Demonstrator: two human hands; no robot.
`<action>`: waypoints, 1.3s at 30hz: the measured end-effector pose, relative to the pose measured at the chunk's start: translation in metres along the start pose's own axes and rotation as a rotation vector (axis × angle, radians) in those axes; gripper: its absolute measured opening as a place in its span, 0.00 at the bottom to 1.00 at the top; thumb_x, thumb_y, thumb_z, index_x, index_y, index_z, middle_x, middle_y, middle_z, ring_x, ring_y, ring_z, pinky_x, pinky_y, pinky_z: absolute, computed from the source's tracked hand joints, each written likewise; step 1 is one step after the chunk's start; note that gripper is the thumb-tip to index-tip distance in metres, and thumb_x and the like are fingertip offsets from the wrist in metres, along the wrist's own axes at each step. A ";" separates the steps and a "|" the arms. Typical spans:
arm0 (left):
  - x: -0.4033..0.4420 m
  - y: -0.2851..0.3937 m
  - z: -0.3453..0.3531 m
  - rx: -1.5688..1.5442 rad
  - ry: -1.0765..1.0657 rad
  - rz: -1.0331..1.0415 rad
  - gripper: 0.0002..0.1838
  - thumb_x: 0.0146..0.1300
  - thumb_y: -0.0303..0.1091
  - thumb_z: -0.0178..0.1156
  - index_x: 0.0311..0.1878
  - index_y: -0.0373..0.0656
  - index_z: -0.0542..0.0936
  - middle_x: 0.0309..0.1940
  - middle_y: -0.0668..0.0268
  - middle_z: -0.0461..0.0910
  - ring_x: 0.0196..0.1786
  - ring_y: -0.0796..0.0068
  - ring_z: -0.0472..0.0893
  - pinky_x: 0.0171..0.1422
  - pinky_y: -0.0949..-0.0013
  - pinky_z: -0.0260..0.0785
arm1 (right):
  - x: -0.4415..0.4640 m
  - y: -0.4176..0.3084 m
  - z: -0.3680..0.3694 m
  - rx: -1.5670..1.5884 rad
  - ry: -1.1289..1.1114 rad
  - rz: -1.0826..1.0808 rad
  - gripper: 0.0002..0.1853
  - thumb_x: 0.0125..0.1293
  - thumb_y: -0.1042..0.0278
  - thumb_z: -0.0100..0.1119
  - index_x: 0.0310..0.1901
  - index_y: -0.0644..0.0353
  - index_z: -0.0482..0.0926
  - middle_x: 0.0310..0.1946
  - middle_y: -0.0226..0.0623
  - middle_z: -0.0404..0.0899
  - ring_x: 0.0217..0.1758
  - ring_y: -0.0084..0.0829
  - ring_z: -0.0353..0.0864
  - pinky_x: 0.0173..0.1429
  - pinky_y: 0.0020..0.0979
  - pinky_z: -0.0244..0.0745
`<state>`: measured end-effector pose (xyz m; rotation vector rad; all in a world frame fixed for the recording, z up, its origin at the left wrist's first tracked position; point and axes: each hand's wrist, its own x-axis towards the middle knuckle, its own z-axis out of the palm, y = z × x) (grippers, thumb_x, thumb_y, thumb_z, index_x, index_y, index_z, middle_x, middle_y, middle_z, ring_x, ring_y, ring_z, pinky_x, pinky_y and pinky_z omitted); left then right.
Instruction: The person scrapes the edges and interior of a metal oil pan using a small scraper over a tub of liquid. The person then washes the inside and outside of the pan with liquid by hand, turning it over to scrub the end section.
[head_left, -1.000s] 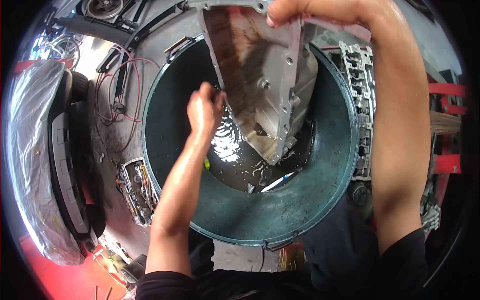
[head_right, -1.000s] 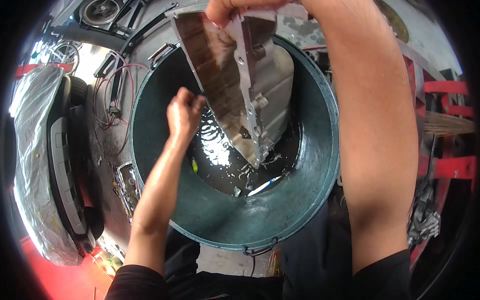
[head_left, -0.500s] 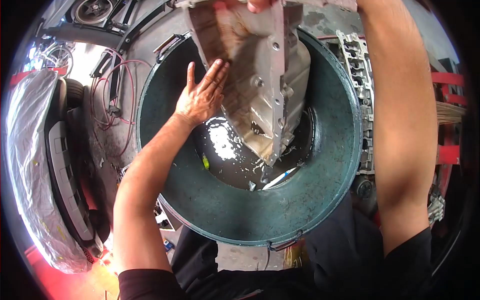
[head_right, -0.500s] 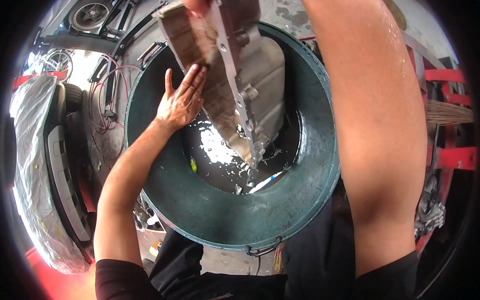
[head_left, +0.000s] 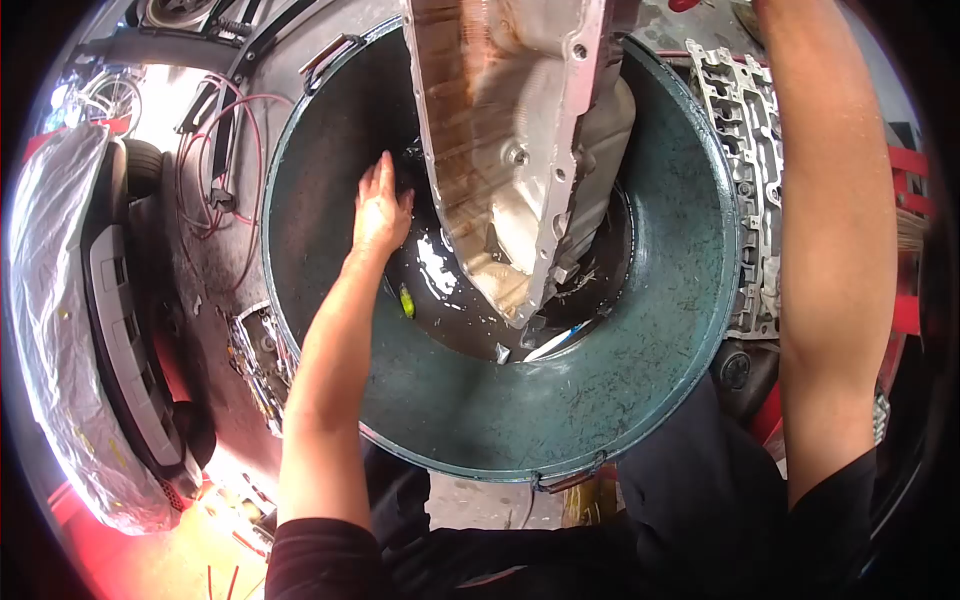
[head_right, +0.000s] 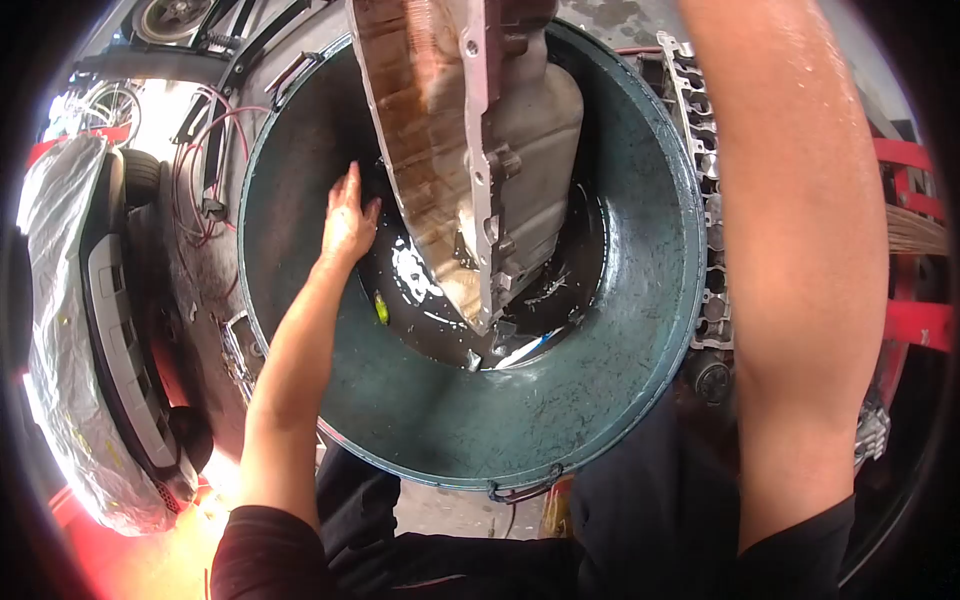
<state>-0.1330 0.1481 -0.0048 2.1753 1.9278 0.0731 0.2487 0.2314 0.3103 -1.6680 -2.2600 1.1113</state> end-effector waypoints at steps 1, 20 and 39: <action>-0.004 -0.008 0.016 0.014 -0.018 -0.062 0.42 0.70 0.42 0.61 0.79 0.37 0.52 0.74 0.48 0.63 0.74 0.46 0.63 0.76 0.52 0.59 | 0.000 0.002 0.000 0.035 0.003 -0.003 0.28 0.58 0.51 0.66 0.54 0.66 0.83 0.56 0.55 0.81 0.60 0.43 0.79 0.67 0.39 0.70; -0.028 0.124 0.024 -0.889 0.403 -0.803 0.16 0.59 0.37 0.70 0.46 0.41 0.78 0.40 0.53 0.84 0.48 0.50 0.81 0.56 0.48 0.69 | 0.035 0.069 0.181 0.543 0.989 -0.185 0.33 0.57 0.74 0.71 0.63 0.65 0.65 0.50 0.35 0.68 0.55 0.30 0.69 0.64 0.29 0.63; 0.042 0.023 0.048 0.096 0.006 0.072 0.39 0.68 0.56 0.59 0.78 0.59 0.58 0.74 0.55 0.65 0.73 0.49 0.64 0.70 0.37 0.61 | 0.058 0.014 0.158 0.036 0.844 -0.291 0.41 0.55 0.77 0.55 0.74 0.70 0.58 0.65 0.57 0.73 0.69 0.45 0.74 0.73 0.36 0.64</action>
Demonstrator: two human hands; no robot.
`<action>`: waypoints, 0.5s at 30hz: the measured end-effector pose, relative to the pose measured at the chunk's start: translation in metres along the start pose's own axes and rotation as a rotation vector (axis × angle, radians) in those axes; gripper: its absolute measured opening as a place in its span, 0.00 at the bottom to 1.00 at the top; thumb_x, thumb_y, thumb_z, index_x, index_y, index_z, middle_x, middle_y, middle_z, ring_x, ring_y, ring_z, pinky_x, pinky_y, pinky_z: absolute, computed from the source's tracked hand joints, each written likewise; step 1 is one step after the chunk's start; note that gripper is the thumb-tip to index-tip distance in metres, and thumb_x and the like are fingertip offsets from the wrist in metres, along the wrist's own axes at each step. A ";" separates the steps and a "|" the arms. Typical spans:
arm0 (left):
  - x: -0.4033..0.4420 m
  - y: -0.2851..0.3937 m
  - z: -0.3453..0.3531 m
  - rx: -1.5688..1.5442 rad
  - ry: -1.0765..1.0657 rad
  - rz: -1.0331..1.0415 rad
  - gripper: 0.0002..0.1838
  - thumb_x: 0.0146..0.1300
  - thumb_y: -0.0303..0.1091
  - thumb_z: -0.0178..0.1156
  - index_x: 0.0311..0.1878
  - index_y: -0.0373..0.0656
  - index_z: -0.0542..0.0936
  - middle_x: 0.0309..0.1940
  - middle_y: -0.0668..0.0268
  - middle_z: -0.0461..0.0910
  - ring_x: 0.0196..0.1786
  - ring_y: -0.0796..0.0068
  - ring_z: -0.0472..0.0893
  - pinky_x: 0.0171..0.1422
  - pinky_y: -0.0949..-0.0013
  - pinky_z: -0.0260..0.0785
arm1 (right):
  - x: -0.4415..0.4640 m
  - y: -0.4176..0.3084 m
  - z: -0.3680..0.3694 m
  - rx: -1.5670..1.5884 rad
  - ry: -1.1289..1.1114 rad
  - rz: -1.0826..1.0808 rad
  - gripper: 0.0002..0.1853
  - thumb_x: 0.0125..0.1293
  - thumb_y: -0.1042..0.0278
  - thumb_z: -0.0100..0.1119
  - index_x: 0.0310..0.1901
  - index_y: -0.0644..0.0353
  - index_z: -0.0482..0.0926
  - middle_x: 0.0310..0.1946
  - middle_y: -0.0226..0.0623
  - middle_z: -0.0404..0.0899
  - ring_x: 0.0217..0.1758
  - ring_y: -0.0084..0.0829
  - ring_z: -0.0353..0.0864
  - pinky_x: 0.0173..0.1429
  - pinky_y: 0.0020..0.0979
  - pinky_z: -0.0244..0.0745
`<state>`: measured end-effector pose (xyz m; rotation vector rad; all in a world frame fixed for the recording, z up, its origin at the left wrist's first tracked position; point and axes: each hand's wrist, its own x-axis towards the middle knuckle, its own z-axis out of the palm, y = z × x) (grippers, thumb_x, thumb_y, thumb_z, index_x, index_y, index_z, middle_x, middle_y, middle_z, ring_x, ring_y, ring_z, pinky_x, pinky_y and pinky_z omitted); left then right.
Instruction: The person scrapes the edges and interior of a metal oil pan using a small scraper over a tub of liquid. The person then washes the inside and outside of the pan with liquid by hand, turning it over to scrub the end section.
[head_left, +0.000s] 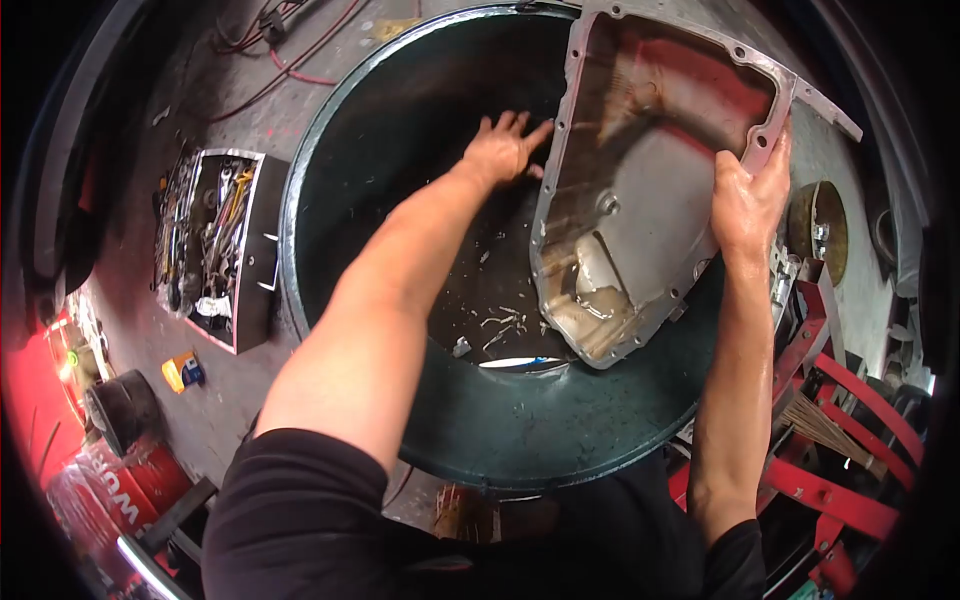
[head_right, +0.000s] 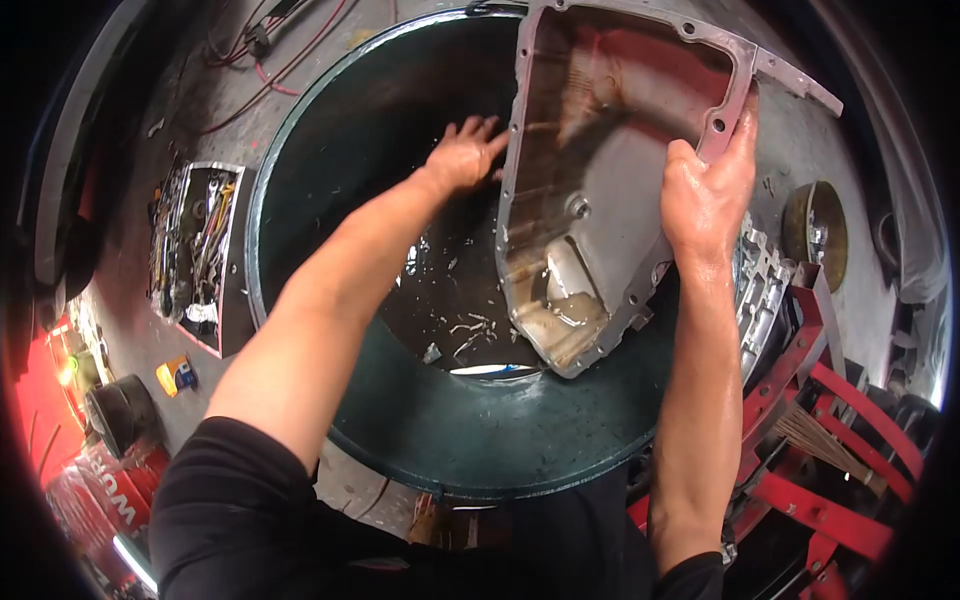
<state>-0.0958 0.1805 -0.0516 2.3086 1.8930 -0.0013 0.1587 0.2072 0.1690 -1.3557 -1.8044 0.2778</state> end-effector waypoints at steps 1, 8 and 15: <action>0.001 0.006 0.016 0.007 -0.136 -0.009 0.38 0.69 0.61 0.54 0.79 0.64 0.58 0.78 0.56 0.58 0.79 0.50 0.56 0.74 0.34 0.55 | 0.000 0.000 -0.001 -0.012 -0.020 0.018 0.40 0.55 0.76 0.55 0.74 0.69 0.59 0.62 0.56 0.75 0.66 0.45 0.76 0.71 0.36 0.67; -0.075 -0.011 0.049 0.001 0.142 -0.375 0.24 0.66 0.30 0.48 0.65 0.49 0.76 0.57 0.56 0.79 0.63 0.51 0.70 0.63 0.42 0.70 | -0.003 0.007 0.001 0.035 -0.043 0.068 0.37 0.55 0.75 0.55 0.71 0.62 0.64 0.51 0.57 0.81 0.56 0.49 0.82 0.64 0.39 0.73; -0.060 0.039 -0.107 -0.240 0.400 0.088 0.30 0.51 0.20 0.62 0.61 0.38 0.72 0.40 0.54 0.80 0.44 0.52 0.77 0.50 0.54 0.75 | -0.003 0.010 0.006 -0.122 0.057 -0.012 0.36 0.59 0.76 0.52 0.71 0.77 0.61 0.67 0.66 0.67 0.72 0.54 0.68 0.77 0.41 0.61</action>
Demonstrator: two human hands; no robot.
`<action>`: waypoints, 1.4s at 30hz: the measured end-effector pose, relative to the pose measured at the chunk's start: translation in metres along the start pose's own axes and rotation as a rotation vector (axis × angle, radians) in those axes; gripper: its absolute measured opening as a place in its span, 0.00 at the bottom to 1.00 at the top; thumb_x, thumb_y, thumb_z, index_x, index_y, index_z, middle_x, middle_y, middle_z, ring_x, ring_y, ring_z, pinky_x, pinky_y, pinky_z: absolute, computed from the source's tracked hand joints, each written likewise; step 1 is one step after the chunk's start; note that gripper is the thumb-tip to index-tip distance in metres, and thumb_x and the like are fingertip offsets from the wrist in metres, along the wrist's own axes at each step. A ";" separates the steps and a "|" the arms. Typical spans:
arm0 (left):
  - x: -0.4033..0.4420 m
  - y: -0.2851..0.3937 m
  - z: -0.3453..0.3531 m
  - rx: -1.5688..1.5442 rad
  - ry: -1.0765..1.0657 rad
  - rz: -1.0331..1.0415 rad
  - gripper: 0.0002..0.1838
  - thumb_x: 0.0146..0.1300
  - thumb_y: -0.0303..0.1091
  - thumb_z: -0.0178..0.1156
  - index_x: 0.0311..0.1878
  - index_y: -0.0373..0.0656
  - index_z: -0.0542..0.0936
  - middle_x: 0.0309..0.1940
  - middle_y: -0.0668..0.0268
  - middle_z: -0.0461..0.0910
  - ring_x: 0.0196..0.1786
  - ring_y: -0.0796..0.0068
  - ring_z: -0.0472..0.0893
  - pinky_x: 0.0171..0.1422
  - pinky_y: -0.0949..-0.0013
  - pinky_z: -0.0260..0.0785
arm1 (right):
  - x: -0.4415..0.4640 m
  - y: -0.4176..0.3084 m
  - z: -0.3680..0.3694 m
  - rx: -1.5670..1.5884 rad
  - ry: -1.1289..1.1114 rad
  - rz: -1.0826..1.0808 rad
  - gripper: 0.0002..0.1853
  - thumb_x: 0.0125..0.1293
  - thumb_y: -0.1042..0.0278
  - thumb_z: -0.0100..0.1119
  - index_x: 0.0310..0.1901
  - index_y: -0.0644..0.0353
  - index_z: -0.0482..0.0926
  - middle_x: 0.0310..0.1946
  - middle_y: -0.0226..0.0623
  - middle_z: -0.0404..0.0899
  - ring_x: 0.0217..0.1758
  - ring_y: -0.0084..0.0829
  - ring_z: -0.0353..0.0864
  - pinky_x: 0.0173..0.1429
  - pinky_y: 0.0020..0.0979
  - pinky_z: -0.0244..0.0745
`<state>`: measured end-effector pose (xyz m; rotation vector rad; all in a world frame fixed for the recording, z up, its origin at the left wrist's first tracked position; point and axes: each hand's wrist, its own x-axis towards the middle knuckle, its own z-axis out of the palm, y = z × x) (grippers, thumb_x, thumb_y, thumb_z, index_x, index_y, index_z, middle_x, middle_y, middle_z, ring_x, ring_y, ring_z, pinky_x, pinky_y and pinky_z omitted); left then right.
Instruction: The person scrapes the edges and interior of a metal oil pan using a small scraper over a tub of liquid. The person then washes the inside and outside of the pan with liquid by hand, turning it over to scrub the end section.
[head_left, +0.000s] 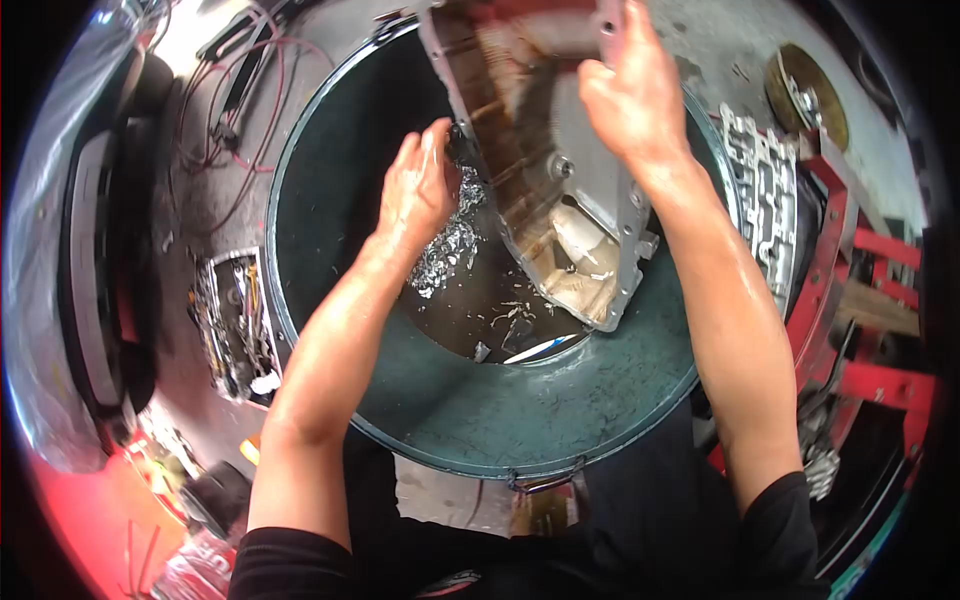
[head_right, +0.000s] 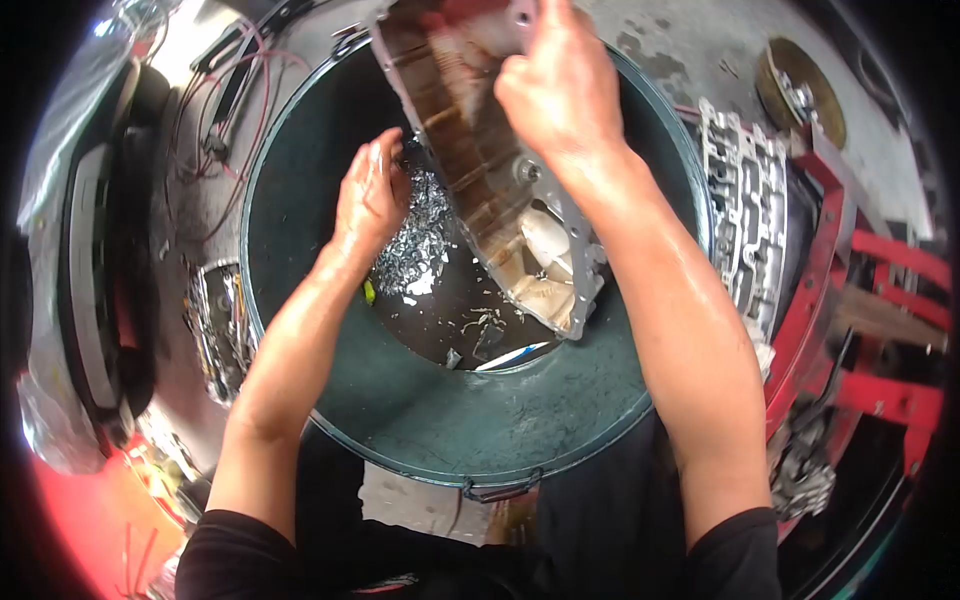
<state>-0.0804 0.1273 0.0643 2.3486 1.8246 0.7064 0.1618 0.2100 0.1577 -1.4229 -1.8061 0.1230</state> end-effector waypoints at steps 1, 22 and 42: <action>0.023 0.003 -0.008 0.092 0.064 0.173 0.29 0.51 0.18 0.61 0.60 0.40 0.74 0.44 0.54 0.81 0.43 0.53 0.78 0.49 0.57 0.76 | 0.001 -0.008 -0.008 0.113 -0.090 0.070 0.42 0.55 0.80 0.48 0.75 0.76 0.50 0.71 0.67 0.61 0.74 0.59 0.63 0.79 0.42 0.58; 0.069 0.035 0.004 0.172 -0.134 0.637 0.14 0.54 0.32 0.69 0.44 0.42 0.82 0.38 0.61 0.83 0.48 0.59 0.81 0.67 0.51 0.68 | 0.011 -0.017 -0.028 0.199 -0.325 0.290 0.43 0.57 0.82 0.49 0.76 0.75 0.47 0.59 0.74 0.69 0.61 0.62 0.76 0.70 0.48 0.71; 0.141 0.019 -0.020 0.470 -0.013 0.603 0.12 0.59 0.34 0.55 0.44 0.44 0.80 0.45 0.61 0.81 0.59 0.58 0.73 0.64 0.52 0.66 | -0.001 -0.008 -0.018 0.226 -0.222 0.194 0.44 0.57 0.82 0.50 0.76 0.74 0.46 0.60 0.74 0.68 0.64 0.61 0.74 0.72 0.46 0.71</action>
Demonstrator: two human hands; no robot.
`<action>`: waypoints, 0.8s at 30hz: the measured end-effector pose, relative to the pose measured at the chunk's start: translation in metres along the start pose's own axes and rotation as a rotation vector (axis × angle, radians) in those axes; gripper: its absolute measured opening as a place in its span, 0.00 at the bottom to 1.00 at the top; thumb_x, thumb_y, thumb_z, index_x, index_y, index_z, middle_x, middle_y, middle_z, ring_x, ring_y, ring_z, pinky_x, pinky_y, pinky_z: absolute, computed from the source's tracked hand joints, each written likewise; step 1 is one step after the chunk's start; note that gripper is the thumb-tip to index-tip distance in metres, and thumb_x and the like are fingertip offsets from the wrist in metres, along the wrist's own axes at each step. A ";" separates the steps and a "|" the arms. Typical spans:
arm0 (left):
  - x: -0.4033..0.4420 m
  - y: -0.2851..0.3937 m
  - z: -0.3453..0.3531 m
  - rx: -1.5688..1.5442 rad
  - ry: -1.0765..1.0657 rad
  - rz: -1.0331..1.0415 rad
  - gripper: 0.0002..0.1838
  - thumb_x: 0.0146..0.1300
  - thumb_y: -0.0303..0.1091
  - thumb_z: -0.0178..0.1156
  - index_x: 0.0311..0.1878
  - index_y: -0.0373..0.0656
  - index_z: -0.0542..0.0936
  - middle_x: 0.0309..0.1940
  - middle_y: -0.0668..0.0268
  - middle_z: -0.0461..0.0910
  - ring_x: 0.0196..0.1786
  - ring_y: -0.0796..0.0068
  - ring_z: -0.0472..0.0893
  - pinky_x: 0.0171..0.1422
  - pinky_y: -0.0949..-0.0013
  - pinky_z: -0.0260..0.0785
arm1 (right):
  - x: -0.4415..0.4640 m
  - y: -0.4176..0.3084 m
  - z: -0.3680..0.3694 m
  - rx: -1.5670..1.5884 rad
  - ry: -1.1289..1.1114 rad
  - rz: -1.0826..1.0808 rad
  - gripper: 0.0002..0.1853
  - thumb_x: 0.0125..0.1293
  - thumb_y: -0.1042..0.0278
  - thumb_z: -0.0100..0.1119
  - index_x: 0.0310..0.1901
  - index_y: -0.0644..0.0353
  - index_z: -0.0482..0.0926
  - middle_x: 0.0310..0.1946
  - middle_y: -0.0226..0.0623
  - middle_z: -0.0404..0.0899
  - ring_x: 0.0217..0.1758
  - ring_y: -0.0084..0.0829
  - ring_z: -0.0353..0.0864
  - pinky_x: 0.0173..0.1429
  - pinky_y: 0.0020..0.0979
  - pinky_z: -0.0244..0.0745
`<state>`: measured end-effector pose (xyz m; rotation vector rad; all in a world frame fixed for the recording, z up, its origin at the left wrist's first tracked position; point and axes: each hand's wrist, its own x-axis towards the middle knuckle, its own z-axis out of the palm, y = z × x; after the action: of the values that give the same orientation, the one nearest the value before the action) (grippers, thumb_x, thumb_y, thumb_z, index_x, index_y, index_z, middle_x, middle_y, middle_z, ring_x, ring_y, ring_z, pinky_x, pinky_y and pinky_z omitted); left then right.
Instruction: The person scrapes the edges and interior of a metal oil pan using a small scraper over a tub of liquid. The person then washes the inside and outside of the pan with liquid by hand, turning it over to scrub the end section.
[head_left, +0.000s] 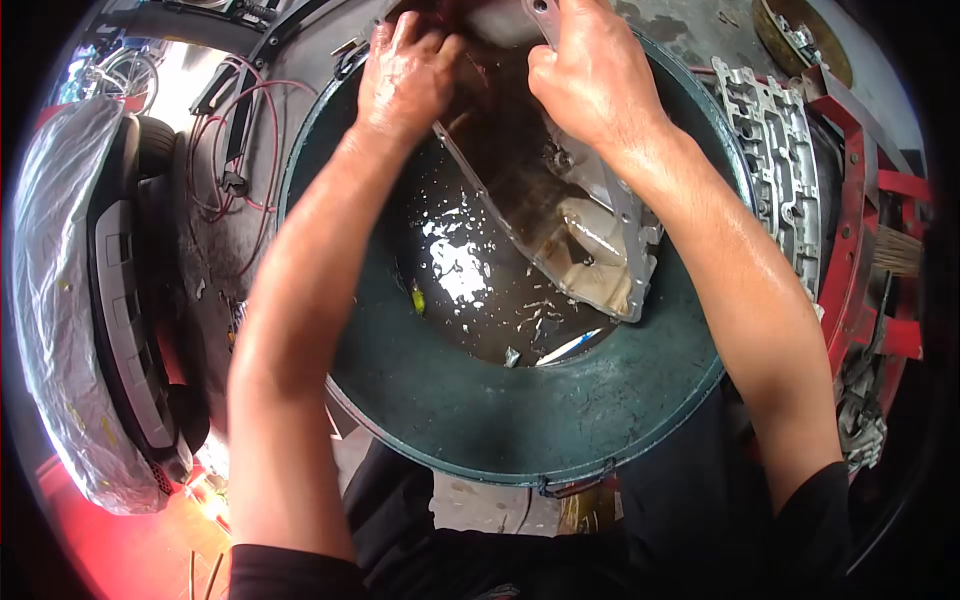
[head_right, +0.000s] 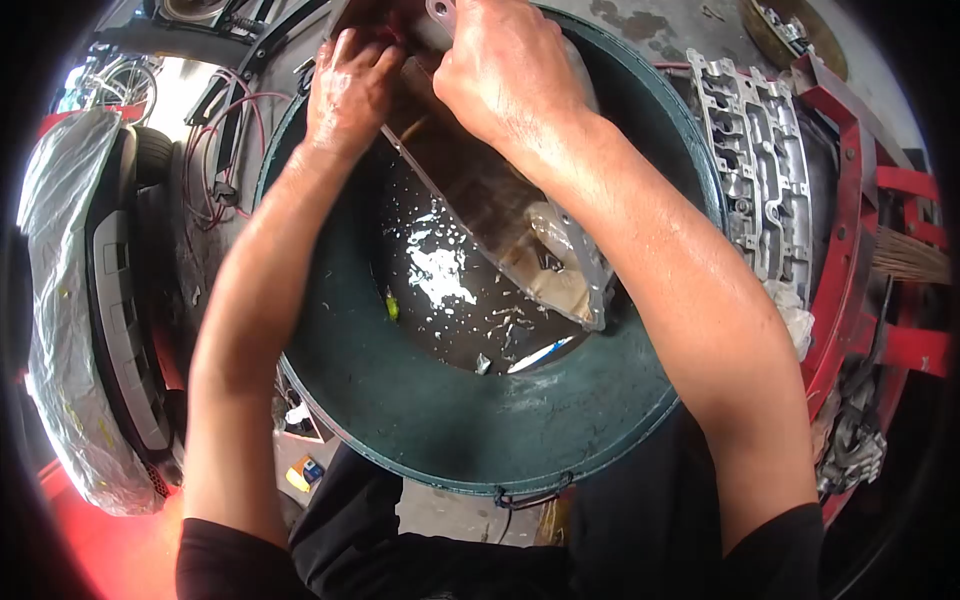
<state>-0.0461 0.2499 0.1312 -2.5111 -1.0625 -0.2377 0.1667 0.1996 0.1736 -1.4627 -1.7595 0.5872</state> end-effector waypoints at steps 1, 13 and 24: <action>-0.007 -0.012 0.007 0.100 -0.013 0.113 0.13 0.59 0.34 0.55 0.45 0.42 0.81 0.49 0.60 0.82 0.61 0.57 0.73 0.68 0.52 0.64 | 0.002 -0.006 -0.003 0.003 0.011 -0.018 0.43 0.57 0.82 0.50 0.76 0.75 0.46 0.59 0.74 0.69 0.63 0.61 0.74 0.70 0.46 0.72; -0.058 0.033 0.006 0.067 -0.204 -0.013 0.26 0.62 0.32 0.49 0.64 0.50 0.78 0.66 0.66 0.75 0.79 0.56 0.58 0.76 0.35 0.47 | 0.003 -0.013 -0.011 -0.071 -0.034 0.049 0.40 0.62 0.80 0.51 0.76 0.73 0.48 0.57 0.72 0.72 0.55 0.61 0.80 0.63 0.48 0.77; -0.096 0.074 0.032 0.373 -0.323 0.164 0.28 0.64 0.40 0.53 0.66 0.42 0.77 0.73 0.58 0.66 0.83 0.54 0.49 0.76 0.24 0.46 | -0.004 -0.025 -0.025 -0.056 -0.073 0.039 0.40 0.64 0.80 0.51 0.77 0.71 0.47 0.53 0.68 0.74 0.49 0.55 0.83 0.57 0.47 0.82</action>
<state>-0.0598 0.1548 0.0506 -2.3176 -0.9065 0.3910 0.1713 0.1870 0.2060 -1.5347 -1.8198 0.6229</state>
